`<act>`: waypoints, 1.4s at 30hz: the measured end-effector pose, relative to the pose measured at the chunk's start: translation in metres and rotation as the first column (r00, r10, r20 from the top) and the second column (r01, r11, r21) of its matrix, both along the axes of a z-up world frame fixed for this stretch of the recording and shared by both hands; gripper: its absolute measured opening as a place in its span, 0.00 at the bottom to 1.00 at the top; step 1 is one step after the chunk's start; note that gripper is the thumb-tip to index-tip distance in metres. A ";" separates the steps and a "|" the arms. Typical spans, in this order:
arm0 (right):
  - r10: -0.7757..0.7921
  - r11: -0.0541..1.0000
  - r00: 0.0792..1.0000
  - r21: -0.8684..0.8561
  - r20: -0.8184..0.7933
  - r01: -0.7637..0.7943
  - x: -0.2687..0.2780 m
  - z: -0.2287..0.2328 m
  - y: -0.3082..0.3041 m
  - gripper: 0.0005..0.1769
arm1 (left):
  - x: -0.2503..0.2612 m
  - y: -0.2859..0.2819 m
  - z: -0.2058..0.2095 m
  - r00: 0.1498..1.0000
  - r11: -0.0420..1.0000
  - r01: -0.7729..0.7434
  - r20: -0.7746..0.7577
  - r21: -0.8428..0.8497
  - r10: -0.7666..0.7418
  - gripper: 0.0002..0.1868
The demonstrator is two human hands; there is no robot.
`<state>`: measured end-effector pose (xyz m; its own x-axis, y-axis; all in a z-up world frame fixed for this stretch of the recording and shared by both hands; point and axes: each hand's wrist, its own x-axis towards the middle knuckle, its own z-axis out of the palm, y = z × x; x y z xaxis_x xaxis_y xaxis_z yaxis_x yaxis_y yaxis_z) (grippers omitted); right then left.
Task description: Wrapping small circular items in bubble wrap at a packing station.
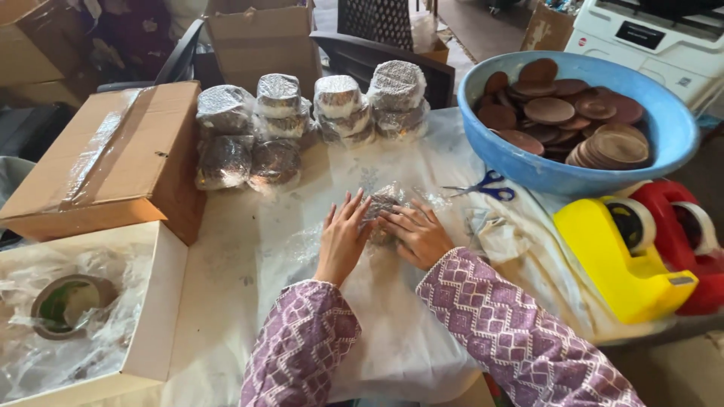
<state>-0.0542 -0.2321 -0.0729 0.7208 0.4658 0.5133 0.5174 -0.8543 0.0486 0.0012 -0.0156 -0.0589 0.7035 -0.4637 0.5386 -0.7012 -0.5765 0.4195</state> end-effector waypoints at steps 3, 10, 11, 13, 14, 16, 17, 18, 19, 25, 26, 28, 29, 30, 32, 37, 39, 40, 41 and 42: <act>-0.016 1.000 0.998 -0.023 -0.053 0.015 0.001 0.001 -0.001 0.33 | 0.016 -0.019 -0.039 0.997 0.995 -0.046 0.060 0.089 0.041 0.30; 0.017 0.990 0.996 0.141 -0.083 -0.005 -0.007 0.015 0.003 0.35 | 0.006 -0.015 -0.044 1.000 0.999 0.009 -0.002 0.046 -0.009 0.41; 0.022 0.986 0.995 0.168 -0.099 -0.005 -0.007 0.015 0.004 0.35 | 0.007 -0.016 -0.047 0.999 0.998 -0.026 0.020 0.056 0.025 0.41; 0.016 0.980 0.993 0.200 -0.118 0.008 -0.009 0.015 0.001 0.35 | 0.003 -0.018 -0.052 0.998 0.997 -0.047 0.039 0.068 0.045 0.42; 0.018 0.989 1.000 0.146 0.008 -0.019 -0.008 0.019 -0.003 0.31 | 0.004 -0.019 -0.050 0.998 0.997 -0.060 0.016 0.058 0.059 0.42; 0.014 0.996 0.991 0.090 0.137 -0.026 -0.027 0.049 -0.015 0.26 | 0.005 -0.019 -0.048 0.998 0.997 -0.061 -0.003 0.050 0.061 0.42; -0.009 0.991 0.979 0.129 0.206 -0.019 -0.047 0.074 -0.021 0.23 | 0.005 -0.018 -0.050 0.998 0.997 -0.065 0.006 0.048 0.065 0.42; -0.032 0.986 0.962 0.164 0.271 -0.013 -0.069 0.100 -0.028 0.20 | 0.005 -0.019 -0.052 0.998 0.997 -0.069 0.012 0.041 0.068 0.42; -0.044 0.987 0.961 0.161 0.273 0.000 -0.096 0.123 -0.039 0.20 | 0.009 -0.018 -0.049 0.998 0.998 -0.055 0.013 0.038 0.055 0.42; -0.439 0.889 0.826 0.037 0.352 0.457 -0.262 0.204 -0.105 0.11 | 0.018 -0.017 -0.073 1.000 0.999 -0.013 -0.021 0.035 0.014 0.43; -0.524 0.828 0.777 -0.004 0.349 0.560 -0.282 0.205 -0.118 0.10 | 0.021 -0.017 -0.076 0.999 0.999 -0.019 0.034 0.043 0.017 0.42; -0.625 0.730 0.700 -0.061 0.346 0.681 -0.312 0.205 -0.141 0.10 | 0.023 -0.018 -0.075 0.997 0.999 0.013 0.076 0.040 -0.016 0.41; -0.707 0.640 0.632 -0.093 0.317 0.763 -0.322 0.204 -0.151 0.09 | 0.022 -0.018 -0.071 0.998 1.000 0.014 0.054 0.016 -0.015 0.42; -0.779 0.547 0.558 -0.125 0.287 0.828 -0.332 0.200 -0.160 0.09 | 0.020 -0.013 -0.067 1.000 1.000 0.008 0.029 -0.001 -0.007 0.43; -0.820 0.546 0.550 -0.073 0.158 0.835 -0.344 0.171 -0.205 0.08 | 0.011 -0.014 -0.060 0.999 0.999 0.033 0.021 -0.017 -0.033 0.42; -0.859 0.403 0.439 0.183 -0.262 0.897 -0.329 0.130 -0.270 0.16 | 0.008 -0.013 -0.053 0.999 1.000 0.027 0.040 -0.012 -0.027 0.42; -0.781 0.394 0.466 0.251 -0.416 0.884 -0.309 0.110 -0.291 0.20 | 0.010 -0.011 -0.054 0.999 1.000 0.024 0.040 -0.014 -0.024 0.41; -0.780 0.394 0.468 0.255 -0.416 0.883 -0.299 0.103 -0.291 0.20 | 0.009 -0.011 -0.053 0.999 1.000 0.024 0.043 -0.012 -0.023 0.41; -0.762 0.397 0.468 0.250 -0.447 0.883 -0.289 0.096 -0.292 0.21 | 0.008 -0.011 -0.052 0.999 1.000 0.021 0.035 -0.013 -0.020 0.41; -0.744 0.398 0.467 0.244 -0.478 0.884 -0.279 0.088 -0.293 0.22 | 0.008 -0.012 -0.052 0.999 1.000 0.020 0.026 -0.015 -0.019 0.41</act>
<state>-0.3332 -0.5253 0.0155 0.7530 -0.6261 0.2024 -0.5132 -0.7514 -0.4148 0.0091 -0.0274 -0.1106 0.6800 -0.4688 0.5638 -0.7231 -0.5563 0.4095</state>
